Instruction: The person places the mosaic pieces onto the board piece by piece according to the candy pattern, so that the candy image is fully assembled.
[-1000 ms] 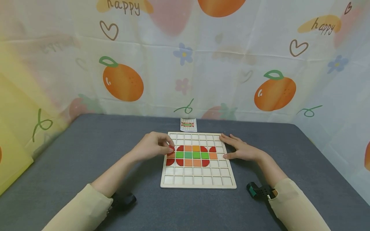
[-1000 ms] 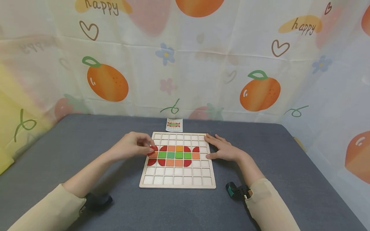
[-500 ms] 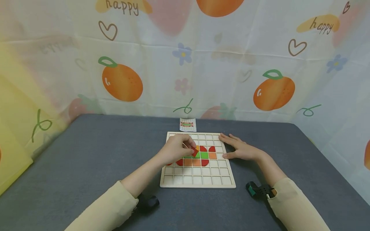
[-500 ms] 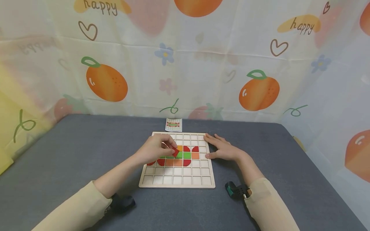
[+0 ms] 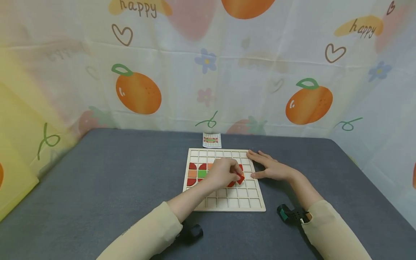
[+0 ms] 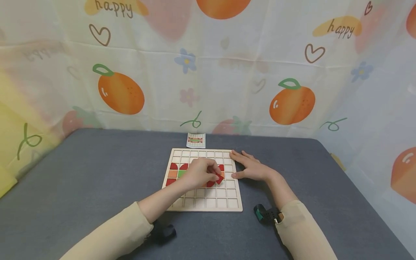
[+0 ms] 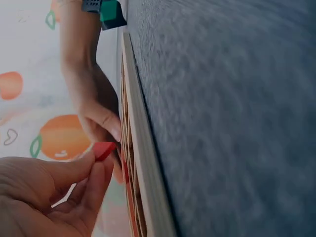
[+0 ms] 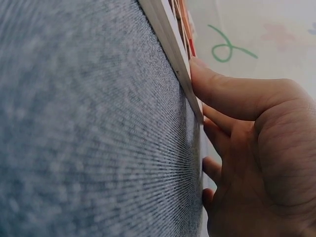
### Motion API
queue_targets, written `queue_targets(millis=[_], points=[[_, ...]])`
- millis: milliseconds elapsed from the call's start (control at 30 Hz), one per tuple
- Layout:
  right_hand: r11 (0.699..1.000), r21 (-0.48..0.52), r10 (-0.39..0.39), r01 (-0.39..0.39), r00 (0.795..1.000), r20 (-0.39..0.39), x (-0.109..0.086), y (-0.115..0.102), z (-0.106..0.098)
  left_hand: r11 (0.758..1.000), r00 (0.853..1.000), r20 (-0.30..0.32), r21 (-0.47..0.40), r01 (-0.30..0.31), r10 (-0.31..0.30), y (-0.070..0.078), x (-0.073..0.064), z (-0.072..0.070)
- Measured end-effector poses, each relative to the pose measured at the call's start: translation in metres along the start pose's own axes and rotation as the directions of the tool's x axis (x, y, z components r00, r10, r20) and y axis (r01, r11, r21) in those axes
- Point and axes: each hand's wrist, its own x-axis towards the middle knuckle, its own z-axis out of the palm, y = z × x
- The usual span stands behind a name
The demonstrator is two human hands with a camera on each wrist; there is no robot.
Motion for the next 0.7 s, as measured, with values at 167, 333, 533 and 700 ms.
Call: queue_targets(millis=[167,333,533,700], points=[[1.0,-0.003,0.001,-0.001,1.0,0.0,0.001,0.0,0.0,1.0,1.0,-0.005,-0.004,0.019,-0.019,-0.002,0.002,0.006],[1.0,-0.007,0.002,-0.002,1.0,-0.002,0.002,0.002,0.0,1.0,1.0,-0.007,-0.013,0.024,-0.024,-0.005,0.003,0.01],[1.0,-0.009,-0.002,0.002,1.0,-0.007,0.0,0.002,-0.001,0.999,1.0,-0.005,0.051,0.005,-0.005,-0.006,0.005,0.013],[1.0,-0.008,-0.01,0.01,1.0,-0.004,0.001,0.002,0.0,0.996,1.0,0.0,0.088,0.0,0.0,-0.005,0.005,0.015]])
